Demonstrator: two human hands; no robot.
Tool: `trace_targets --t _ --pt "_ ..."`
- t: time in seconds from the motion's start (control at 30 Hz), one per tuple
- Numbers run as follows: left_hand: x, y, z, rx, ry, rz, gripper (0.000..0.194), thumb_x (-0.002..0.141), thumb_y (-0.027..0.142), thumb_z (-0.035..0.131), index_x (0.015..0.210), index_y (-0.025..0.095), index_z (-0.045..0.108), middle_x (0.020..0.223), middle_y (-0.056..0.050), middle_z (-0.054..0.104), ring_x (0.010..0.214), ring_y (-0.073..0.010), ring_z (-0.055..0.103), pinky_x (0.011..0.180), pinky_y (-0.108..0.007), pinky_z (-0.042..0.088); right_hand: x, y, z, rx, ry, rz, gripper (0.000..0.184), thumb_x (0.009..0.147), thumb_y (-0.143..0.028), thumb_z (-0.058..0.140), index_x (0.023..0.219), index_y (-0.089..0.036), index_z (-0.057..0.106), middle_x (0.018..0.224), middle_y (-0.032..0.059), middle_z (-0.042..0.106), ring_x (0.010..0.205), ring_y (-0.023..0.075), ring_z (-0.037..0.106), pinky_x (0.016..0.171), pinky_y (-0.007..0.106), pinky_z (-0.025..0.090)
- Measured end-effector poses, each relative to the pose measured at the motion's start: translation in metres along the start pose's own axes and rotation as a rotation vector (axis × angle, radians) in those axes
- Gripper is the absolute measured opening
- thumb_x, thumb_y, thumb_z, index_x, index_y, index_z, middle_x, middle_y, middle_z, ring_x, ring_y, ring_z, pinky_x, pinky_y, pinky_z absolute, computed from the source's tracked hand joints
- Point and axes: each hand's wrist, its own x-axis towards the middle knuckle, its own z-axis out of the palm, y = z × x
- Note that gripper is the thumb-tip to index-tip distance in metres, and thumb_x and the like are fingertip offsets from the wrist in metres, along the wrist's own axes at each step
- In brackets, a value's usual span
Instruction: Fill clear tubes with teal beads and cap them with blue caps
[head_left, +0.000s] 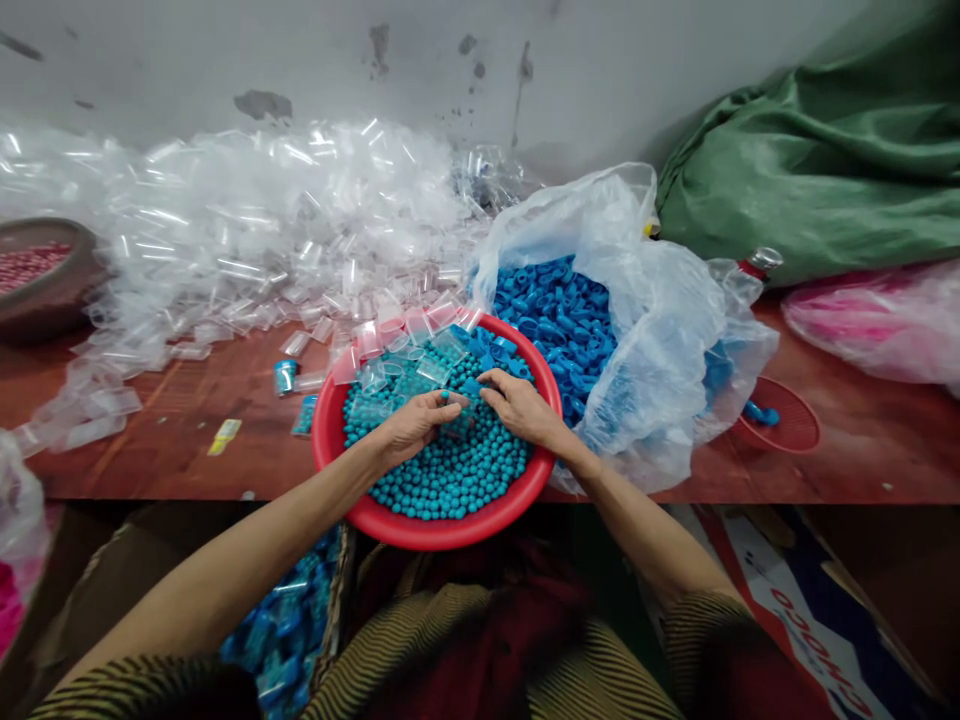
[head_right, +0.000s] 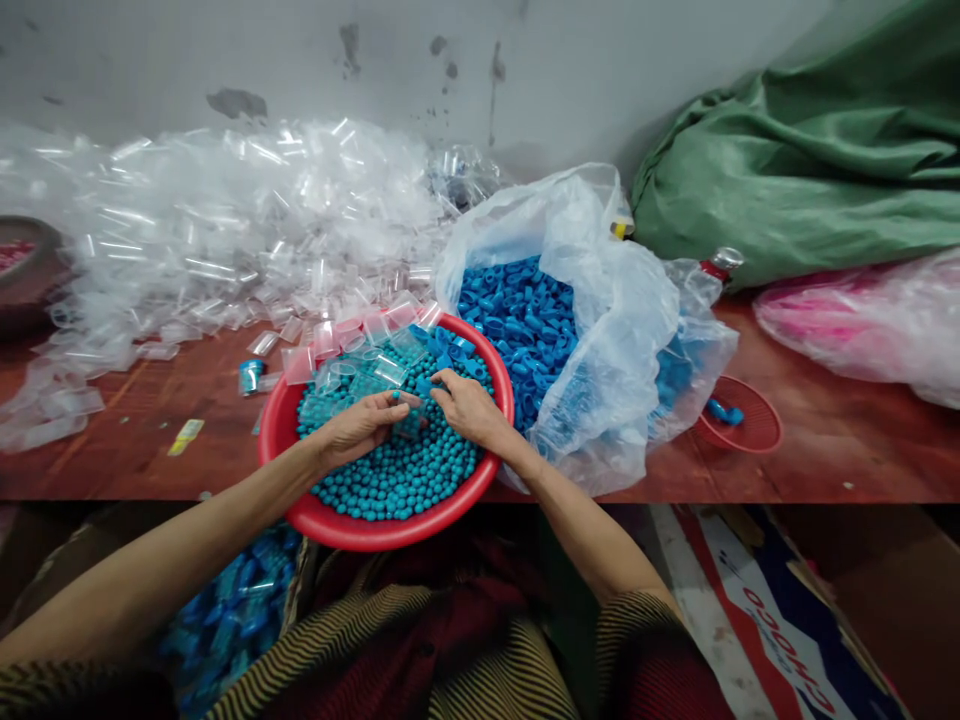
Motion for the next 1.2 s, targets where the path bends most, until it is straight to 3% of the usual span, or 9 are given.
trace_targets --t 0.23,0.37,0.47,0.6,0.7,0.77,0.87,1.07,1.2 --pt "0.0 -0.002 -0.006 0.004 -0.067 -0.022 0.038 0.063 0.03 0.078 0.093 0.015 0.06 0.076 -0.004 0.066 0.068 -0.0146 0.062 0.06 -0.024 0.045 0.0 0.0 -0.001 0.082 0.015 -0.029 0.022 0.088 -0.023 0.045 0.104 -0.017 0.058 0.087 0.004 0.064 0.082 0.0169 0.059 0.077 0.029 0.043" --pt "-0.003 -0.001 -0.004 0.073 -0.096 0.055 0.038 0.066 0.032 0.075 0.097 0.018 0.059 0.086 -0.003 0.065 0.078 -0.0143 0.06 0.064 -0.024 0.045 -0.001 0.002 0.0 0.136 0.059 -0.068 0.023 0.088 -0.025 0.045 0.105 -0.017 0.058 0.086 0.0031 0.062 0.081 0.0166 0.058 0.076 0.029 0.043" --pt "-0.004 0.0 -0.004 0.27 -0.039 0.152 0.035 0.067 0.034 0.071 0.096 0.017 0.063 0.086 -0.002 0.063 0.074 -0.0116 0.055 0.067 -0.024 0.042 -0.001 0.003 0.0 0.166 0.088 -0.073 0.023 0.088 -0.025 0.045 0.106 -0.018 0.058 0.084 0.0024 0.062 0.078 0.0158 0.057 0.074 0.028 0.043" --pt "0.005 0.0 0.0 0.692 0.124 0.145 0.02 0.061 0.032 0.069 0.073 0.015 0.066 0.065 0.002 0.058 0.063 -0.0115 0.047 0.058 -0.023 0.036 -0.001 0.004 0.0 0.219 0.11 -0.075 0.023 0.088 -0.024 0.046 0.106 -0.018 0.058 0.086 0.0025 0.063 0.081 0.0157 0.057 0.075 0.028 0.044" --pt "0.022 0.0 0.01 0.774 0.178 0.065 0.02 0.058 0.03 0.069 0.053 0.016 0.056 0.048 0.004 0.045 0.051 -0.0093 0.038 0.049 -0.022 0.028 -0.001 0.005 0.001 0.242 0.115 -0.062 0.023 0.087 -0.025 0.046 0.106 -0.018 0.058 0.085 0.0024 0.062 0.08 0.0158 0.058 0.075 0.029 0.044" --pt "0.032 0.001 0.019 0.726 0.16 0.018 0.027 0.058 0.032 0.07 0.05 0.016 0.051 0.044 0.005 0.039 0.046 -0.0082 0.035 0.045 -0.022 0.026 -0.001 0.005 0.001 0.247 0.128 -0.053 0.024 0.087 -0.025 0.046 0.106 -0.017 0.058 0.084 0.0024 0.062 0.079 0.0159 0.058 0.075 0.029 0.044" --pt "0.039 0.003 0.025 0.611 0.1 -0.019 0.03 0.061 0.041 0.07 0.062 0.015 0.054 0.049 0.005 0.044 0.045 -0.0091 0.041 0.046 -0.023 0.033 0.001 0.009 0.001 0.29 0.154 -0.037 0.025 0.086 -0.026 0.046 0.106 -0.016 0.058 0.082 0.0024 0.061 0.076 0.0157 0.058 0.073 0.029 0.044" --pt "0.019 0.004 0.006 0.145 -0.124 0.015 0.042 0.06 0.04 0.077 0.09 0.015 0.061 0.076 -0.002 0.062 0.065 -0.0102 0.056 0.059 -0.022 0.042 0.004 0.016 0.002 0.421 0.131 -0.008 0.025 0.086 -0.028 0.046 0.106 -0.017 0.057 0.075 0.0007 0.061 0.07 0.0143 0.057 0.068 0.028 0.046" --pt "0.006 0.004 -0.002 0.036 -0.128 0.038 0.043 0.061 0.036 0.079 0.092 0.015 0.058 0.077 -0.002 0.065 0.073 -0.0126 0.062 0.064 -0.022 0.046 0.002 0.014 0.003 0.371 0.092 -0.049 0.025 0.087 -0.026 0.045 0.108 -0.019 0.057 0.076 0.0 0.059 0.071 0.014 0.057 0.067 0.028 0.045"
